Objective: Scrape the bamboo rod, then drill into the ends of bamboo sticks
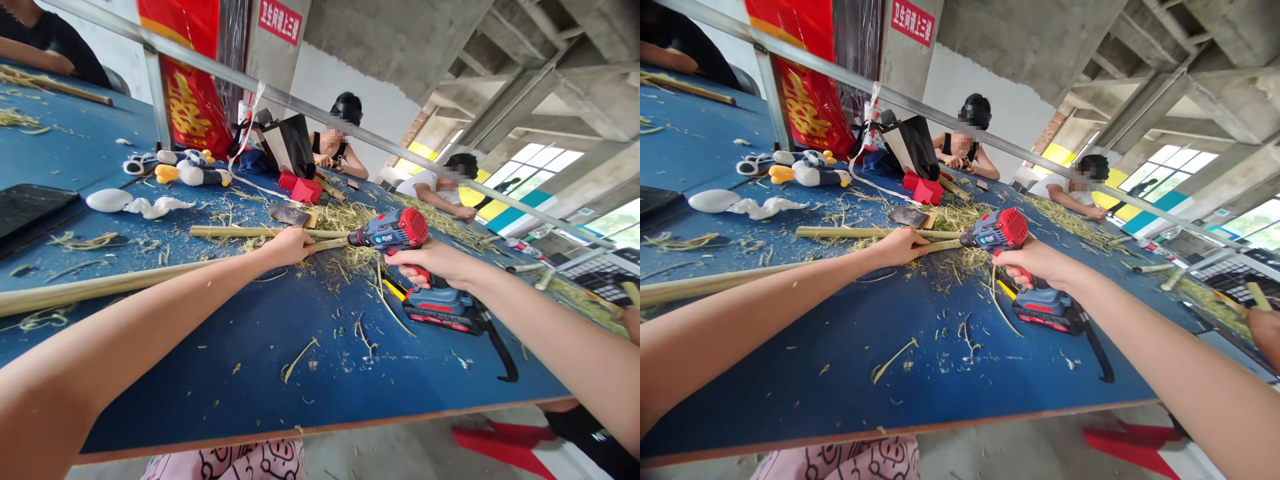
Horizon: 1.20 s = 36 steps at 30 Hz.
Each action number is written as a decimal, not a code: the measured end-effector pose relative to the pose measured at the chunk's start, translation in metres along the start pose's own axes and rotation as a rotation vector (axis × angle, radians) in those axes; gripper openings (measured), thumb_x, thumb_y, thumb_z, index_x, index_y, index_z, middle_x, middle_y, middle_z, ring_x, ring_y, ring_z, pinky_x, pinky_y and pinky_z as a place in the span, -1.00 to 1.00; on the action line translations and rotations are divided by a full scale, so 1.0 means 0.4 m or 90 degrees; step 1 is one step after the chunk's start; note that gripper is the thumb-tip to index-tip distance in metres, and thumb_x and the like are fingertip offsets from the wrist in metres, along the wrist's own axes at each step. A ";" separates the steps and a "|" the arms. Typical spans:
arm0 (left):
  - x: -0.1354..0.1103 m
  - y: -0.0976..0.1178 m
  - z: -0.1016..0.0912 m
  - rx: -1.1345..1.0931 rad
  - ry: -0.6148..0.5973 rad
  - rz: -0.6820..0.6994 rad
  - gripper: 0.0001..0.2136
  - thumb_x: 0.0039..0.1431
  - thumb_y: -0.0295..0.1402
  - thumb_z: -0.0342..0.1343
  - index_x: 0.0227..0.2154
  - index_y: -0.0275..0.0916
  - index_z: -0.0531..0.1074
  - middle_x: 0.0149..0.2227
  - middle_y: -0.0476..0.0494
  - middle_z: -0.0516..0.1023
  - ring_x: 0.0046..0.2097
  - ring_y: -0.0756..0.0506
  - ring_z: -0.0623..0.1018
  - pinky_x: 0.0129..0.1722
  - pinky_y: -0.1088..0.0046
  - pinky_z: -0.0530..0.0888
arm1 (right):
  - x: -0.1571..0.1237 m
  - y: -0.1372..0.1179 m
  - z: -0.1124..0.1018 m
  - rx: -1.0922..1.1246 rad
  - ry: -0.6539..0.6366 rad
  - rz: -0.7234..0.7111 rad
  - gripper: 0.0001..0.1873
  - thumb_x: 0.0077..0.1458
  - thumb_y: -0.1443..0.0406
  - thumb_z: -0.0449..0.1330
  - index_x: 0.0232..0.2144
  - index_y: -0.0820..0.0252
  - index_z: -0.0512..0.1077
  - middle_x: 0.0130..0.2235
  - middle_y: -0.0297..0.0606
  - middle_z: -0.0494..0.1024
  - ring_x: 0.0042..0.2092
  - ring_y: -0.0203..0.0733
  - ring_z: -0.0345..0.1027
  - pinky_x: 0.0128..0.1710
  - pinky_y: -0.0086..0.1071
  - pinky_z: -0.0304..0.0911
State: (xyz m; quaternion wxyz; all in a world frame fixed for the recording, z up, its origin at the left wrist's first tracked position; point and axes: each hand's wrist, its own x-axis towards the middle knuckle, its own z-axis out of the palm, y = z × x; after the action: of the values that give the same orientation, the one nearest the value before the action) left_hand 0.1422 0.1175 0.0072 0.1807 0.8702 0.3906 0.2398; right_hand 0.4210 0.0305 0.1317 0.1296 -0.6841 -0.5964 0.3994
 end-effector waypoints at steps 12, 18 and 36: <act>0.012 -0.012 0.000 -0.015 -0.038 0.007 -0.72 0.22 -0.32 0.08 -0.20 -0.33 0.66 -0.47 -0.18 0.56 -0.45 -0.07 0.39 -0.36 0.33 0.25 | 0.003 -0.015 0.011 -0.001 0.002 0.045 -0.63 0.10 0.20 0.33 -0.55 0.10 0.21 -0.68 -0.47 0.20 -0.67 -0.41 0.03 -0.70 -0.47 0.04; 0.016 -0.025 0.009 -0.014 -0.017 0.025 -0.72 0.21 -0.30 0.09 -0.19 -0.32 0.65 -0.43 -0.20 0.60 -0.41 -0.08 0.42 -0.35 0.35 0.26 | 0.003 -0.016 0.007 0.013 0.003 0.054 -0.65 0.09 0.23 0.32 -0.55 0.10 0.20 -0.68 -0.48 0.19 -0.68 -0.41 0.01 -0.71 -0.48 0.00; 0.016 -0.023 0.004 0.001 -0.021 0.020 -0.73 0.21 -0.30 0.08 -0.24 -0.28 0.66 -0.38 -0.24 0.63 -0.37 -0.12 0.47 -0.33 0.34 0.29 | 0.000 -0.028 0.020 0.037 0.014 0.060 -0.69 0.09 0.27 0.29 -0.52 0.10 0.21 -0.68 -0.46 0.19 -0.67 -0.40 0.01 -0.69 -0.47 -0.01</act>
State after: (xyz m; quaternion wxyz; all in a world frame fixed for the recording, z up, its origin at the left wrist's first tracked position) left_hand 0.1414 0.1282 0.0031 0.1829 0.8802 0.3738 0.2281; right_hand 0.4073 0.0311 0.1339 0.1369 -0.7116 -0.5506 0.4144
